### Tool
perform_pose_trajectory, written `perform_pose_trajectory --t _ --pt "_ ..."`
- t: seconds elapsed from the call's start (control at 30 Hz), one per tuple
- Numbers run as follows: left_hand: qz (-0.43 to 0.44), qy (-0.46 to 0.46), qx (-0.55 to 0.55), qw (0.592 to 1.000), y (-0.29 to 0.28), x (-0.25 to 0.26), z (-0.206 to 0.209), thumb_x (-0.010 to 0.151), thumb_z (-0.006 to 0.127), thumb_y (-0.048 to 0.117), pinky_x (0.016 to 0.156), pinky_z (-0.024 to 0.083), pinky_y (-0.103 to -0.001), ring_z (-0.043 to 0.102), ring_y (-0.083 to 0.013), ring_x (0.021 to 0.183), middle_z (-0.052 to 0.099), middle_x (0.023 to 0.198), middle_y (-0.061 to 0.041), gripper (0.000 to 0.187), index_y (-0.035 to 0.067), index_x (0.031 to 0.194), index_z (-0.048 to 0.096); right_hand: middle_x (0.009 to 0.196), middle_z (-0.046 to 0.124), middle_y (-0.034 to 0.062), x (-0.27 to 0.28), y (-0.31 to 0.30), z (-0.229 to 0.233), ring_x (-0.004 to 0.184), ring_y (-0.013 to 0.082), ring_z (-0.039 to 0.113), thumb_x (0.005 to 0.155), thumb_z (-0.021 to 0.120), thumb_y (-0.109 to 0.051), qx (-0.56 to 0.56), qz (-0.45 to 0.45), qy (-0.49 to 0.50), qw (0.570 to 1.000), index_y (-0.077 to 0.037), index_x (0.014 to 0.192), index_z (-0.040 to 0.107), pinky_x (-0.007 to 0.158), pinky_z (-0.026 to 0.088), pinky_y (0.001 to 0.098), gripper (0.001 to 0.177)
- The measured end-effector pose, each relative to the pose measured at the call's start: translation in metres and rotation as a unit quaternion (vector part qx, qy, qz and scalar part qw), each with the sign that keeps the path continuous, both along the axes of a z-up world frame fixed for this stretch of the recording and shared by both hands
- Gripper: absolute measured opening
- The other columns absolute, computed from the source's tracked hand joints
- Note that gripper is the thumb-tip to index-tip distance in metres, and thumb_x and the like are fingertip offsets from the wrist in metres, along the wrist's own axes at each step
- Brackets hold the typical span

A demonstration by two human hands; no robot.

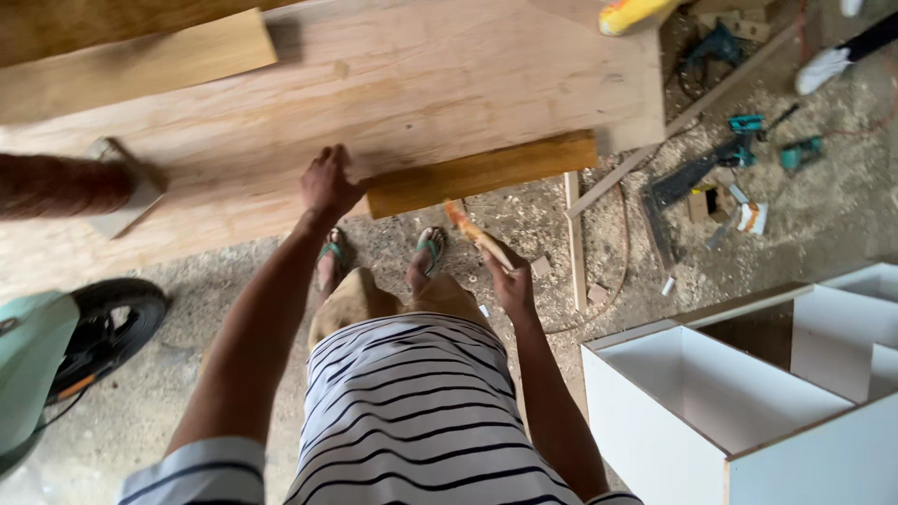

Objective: The person applies adhesive to wood pieces by pouring liquid from a bottle onto a applicator and spreading it across the surface of the wood.

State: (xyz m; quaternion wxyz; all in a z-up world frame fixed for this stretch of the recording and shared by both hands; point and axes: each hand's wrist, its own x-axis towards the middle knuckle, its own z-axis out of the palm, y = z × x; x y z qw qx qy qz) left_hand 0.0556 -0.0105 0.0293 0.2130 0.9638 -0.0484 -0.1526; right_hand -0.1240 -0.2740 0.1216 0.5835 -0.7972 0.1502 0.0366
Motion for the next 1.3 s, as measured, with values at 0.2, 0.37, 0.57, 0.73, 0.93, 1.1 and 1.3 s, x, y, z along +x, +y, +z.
perform_pose_trajectory --t 0.2,0.37,0.57,0.73,0.93,1.1,1.3 --pt "-0.006 -0.087 -0.055 0.995 -0.033 -0.018 0.058 0.064 0.07 0.032 0.075 0.046 -0.045 0.056 -0.0314 0.093 0.051 0.09 -0.007 0.04 0.013 0.093 0.05 0.09 0.068 0.0091 -0.004 -0.074 -0.022 0.086 0.0136 0.059 0.078 0.069 0.0 0.111 -0.282 -0.14 0.943 0.0 0.094 0.07 0.082 0.05 0.0338 0.016" --pt "-0.196 -0.076 0.082 0.974 -0.062 -0.034 0.034 0.043 0.082 0.049 0.105 0.019 -0.065 0.049 -0.0301 0.112 0.049 0.121 -0.013 0.109 0.011 0.134 0.035 0.094 0.067 0.0119 0.013 -0.11 -0.026 0.092 0.0173 0.062 0.075 0.068 0.008 0.174 -0.319 -0.235 0.902 0.001 0.097 0.067 0.086 0.05 0.0358 0.023" --pt "-0.219 -0.097 0.222 0.945 -0.07 -0.037 -0.022 0.048 0.08 0.034 0.105 0.016 -0.064 0.054 -0.0267 0.101 0.05 0.107 -0.007 0.1 0.015 0.135 0.035 0.097 0.067 0.0166 0.018 -0.137 -0.041 0.095 0.0227 0.062 0.076 0.066 0.01 0.162 -0.287 -0.265 0.906 0.004 0.099 0.066 0.086 0.05 0.0397 0.023" --pt "-0.213 -0.106 0.221 0.946 -0.068 -0.026 -0.009 0.048 0.076 0.037 0.096 0.026 -0.058 0.052 -0.0243 0.099 0.051 0.11 -0.007 0.099 0.017 0.136 0.035 0.101 0.066 0.016 0.029 -0.138 -0.019 0.099 0.0226 0.061 0.077 0.067 0.009 0.159 -0.266 -0.285 0.907 0.004 0.101 0.064 0.088 0.049 0.0399 0.025" --pt "-0.16 -0.131 0.218 0.954 -0.059 0.019 0.008 0.048 0.079 0.035 0.096 0.026 -0.058 0.05 -0.0255 0.102 0.05 0.114 -0.008 0.101 0.017 0.136 0.033 0.1 0.066 0.0149 0.037 -0.132 -0.004 0.1 0.021 0.06 0.079 0.066 0.009 0.153 -0.249 -0.278 0.915 0.004 0.101 0.064 0.088 0.049 0.0391 0.023" --pt "-0.115 -0.103 0.229 0.961 -0.046 0.091 0.006 0.05 0.081 0.031 0.1 0.021 -0.064 0.045 -0.0305 0.116 0.048 0.126 -0.013 0.107 0.015 0.142 0.03 0.097 0.065 0.0165 0.043 -0.118 -0.004 0.098 0.0213 0.06 0.077 0.066 0.011 0.15 -0.253 -0.276 0.915 0.006 0.097 0.064 0.086 0.051 0.0389 0.021" --pt "-0.104 -0.097 0.272 0.952 -0.033 0.162 -0.01 0.051 0.084 0.031 0.103 0.017 -0.065 0.04 -0.03 0.126 0.044 0.136 -0.011 0.111 0.021 0.145 0.026 0.099 0.064 0.0191 0.061 -0.071 0.003 0.098 0.0241 0.061 0.077 0.067 0.008 0.143 -0.251 -0.301 0.909 0.008 0.097 0.063 0.088 0.051 0.0387 0.02"
